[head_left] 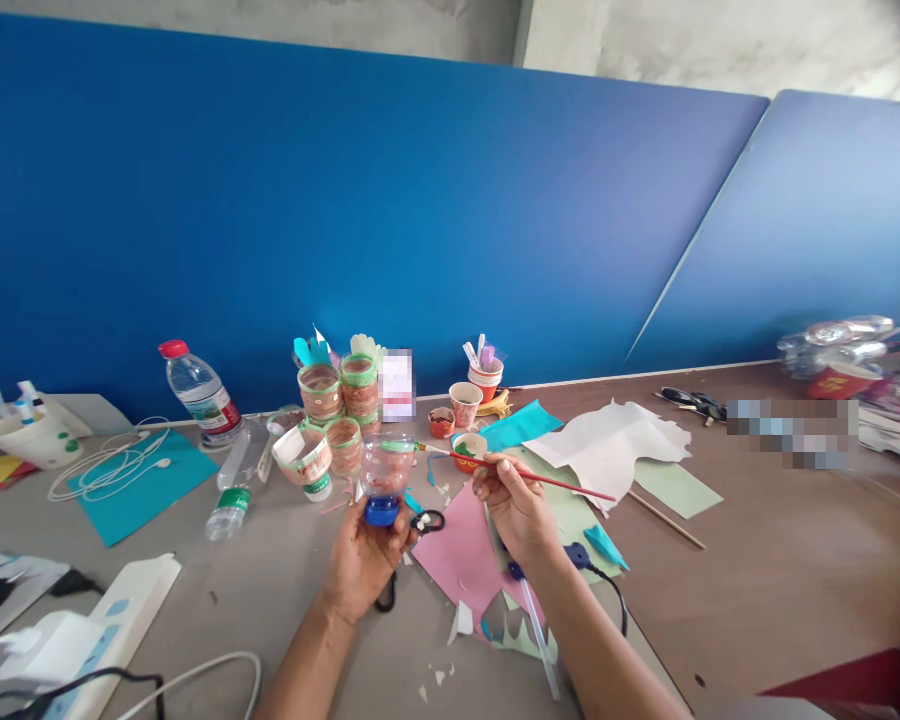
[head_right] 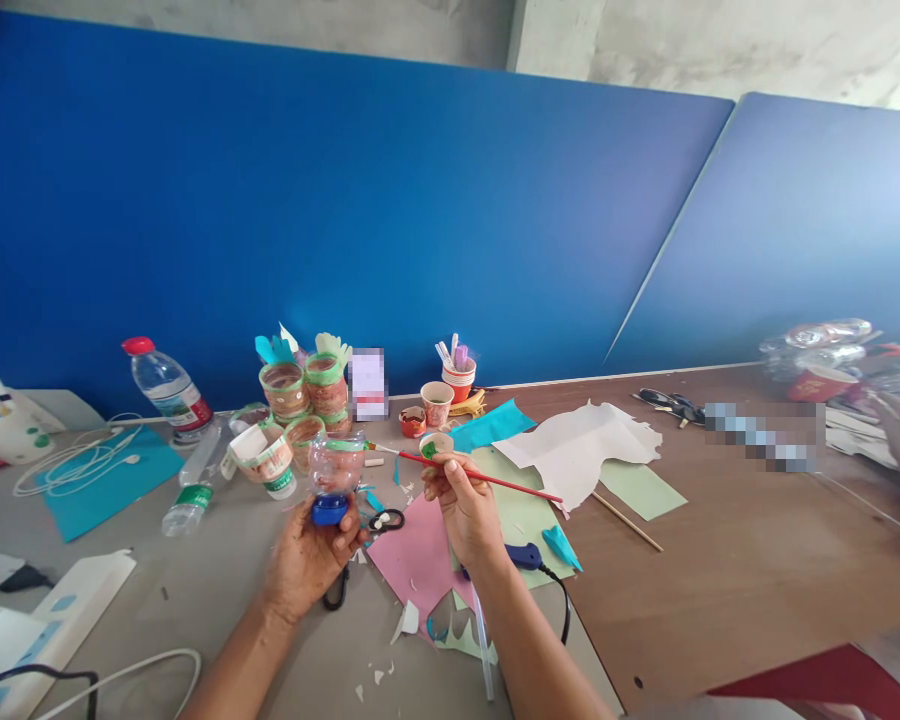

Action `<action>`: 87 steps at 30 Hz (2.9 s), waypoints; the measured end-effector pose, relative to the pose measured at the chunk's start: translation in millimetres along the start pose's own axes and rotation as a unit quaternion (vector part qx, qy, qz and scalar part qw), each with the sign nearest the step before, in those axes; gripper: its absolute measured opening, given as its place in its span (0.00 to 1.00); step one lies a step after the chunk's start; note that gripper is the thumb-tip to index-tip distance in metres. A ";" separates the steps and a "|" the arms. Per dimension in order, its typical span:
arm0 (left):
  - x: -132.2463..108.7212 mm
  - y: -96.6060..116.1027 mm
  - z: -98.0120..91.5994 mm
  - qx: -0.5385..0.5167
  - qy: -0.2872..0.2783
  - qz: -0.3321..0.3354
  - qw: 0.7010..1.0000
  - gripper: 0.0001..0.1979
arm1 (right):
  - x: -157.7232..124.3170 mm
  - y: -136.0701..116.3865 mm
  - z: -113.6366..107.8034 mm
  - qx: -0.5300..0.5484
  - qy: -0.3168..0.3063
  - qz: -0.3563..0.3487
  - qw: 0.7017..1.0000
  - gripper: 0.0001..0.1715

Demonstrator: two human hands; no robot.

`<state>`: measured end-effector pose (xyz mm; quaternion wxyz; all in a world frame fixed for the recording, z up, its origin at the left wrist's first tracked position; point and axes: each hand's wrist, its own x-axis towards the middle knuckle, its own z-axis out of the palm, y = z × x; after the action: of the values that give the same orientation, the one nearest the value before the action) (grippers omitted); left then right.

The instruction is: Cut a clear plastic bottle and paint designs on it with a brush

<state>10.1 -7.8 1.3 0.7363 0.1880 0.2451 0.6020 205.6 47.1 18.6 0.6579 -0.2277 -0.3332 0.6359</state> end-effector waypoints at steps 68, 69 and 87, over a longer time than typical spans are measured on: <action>2.1 0.8 -4.8 -0.006 0.008 -0.030 1.000 0.17 | -3.0 -1.0 0.2 0.033 -0.030 0.042 0.998 0.09; 2.4 0.6 -5.0 -0.005 0.006 -0.030 1.000 0.17 | -2.6 -0.7 0.0 0.028 -0.025 0.044 0.998 0.10; -2.6 1.1 -5.2 -0.078 -0.044 -0.057 0.994 0.17 | -0.9 0.7 -1.5 0.063 -0.031 0.081 0.994 0.10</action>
<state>5.8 -10.3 -1.9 0.7923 0.1418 0.1747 0.5671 206.2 46.4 17.0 0.6062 -0.1920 -0.2931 0.7140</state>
